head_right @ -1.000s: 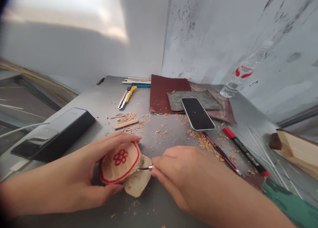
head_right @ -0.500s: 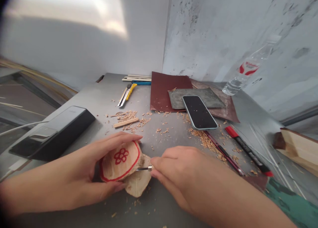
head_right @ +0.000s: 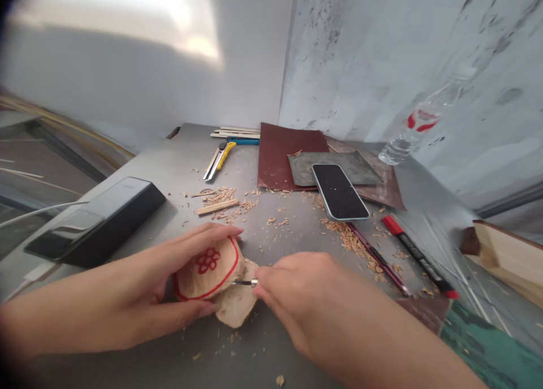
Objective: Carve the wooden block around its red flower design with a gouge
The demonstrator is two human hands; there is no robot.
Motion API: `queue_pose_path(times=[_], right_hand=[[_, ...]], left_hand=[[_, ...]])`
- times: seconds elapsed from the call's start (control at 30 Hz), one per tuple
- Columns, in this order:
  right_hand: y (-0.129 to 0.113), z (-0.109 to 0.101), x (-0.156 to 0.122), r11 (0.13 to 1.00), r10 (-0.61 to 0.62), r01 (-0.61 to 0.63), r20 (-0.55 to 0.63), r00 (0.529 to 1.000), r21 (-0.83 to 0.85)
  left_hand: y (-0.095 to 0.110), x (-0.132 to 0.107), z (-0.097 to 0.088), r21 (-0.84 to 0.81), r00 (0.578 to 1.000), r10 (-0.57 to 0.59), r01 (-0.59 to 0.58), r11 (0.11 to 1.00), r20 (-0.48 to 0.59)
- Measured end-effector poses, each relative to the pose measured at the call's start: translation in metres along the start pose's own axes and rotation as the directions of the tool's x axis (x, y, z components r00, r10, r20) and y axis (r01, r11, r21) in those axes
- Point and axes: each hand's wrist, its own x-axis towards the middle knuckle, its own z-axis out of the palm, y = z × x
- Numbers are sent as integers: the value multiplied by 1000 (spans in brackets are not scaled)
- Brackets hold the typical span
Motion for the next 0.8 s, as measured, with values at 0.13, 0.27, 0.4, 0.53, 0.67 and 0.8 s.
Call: queue_pose_path(times=[0.13, 0.27, 0.4, 0.53, 0.67, 0.8], right_hand=[[-2, -1, -2, 995, -43, 39, -34, 999, -93], [-3, 1, -5, 973, -106, 97, -35, 994, -209], [-5, 2, -2, 997, 1, -2, -11, 1000, -79], [-4, -6, 1, 994, 32, -33, -15, 999, -106], [-1, -17, 0, 990, 16, -35, -136, 991, -134], [-6, -21, 0, 984, 167, -146, -255, 952, 101]], left_hand=[[-4, -2, 3, 4, 999, 7, -7, 1000, -35], [-3, -1, 3, -23, 998, 5, -7, 1000, -58], [1, 2, 0, -39, 999, -14, 12, 999, -48], [0, 5, 0, -64, 996, -4, -2, 998, -93], [-1, 8, 1, -117, 993, -22, 8, 993, -115], [2, 10, 1, -303, 992, -83, 51, 952, -93]])
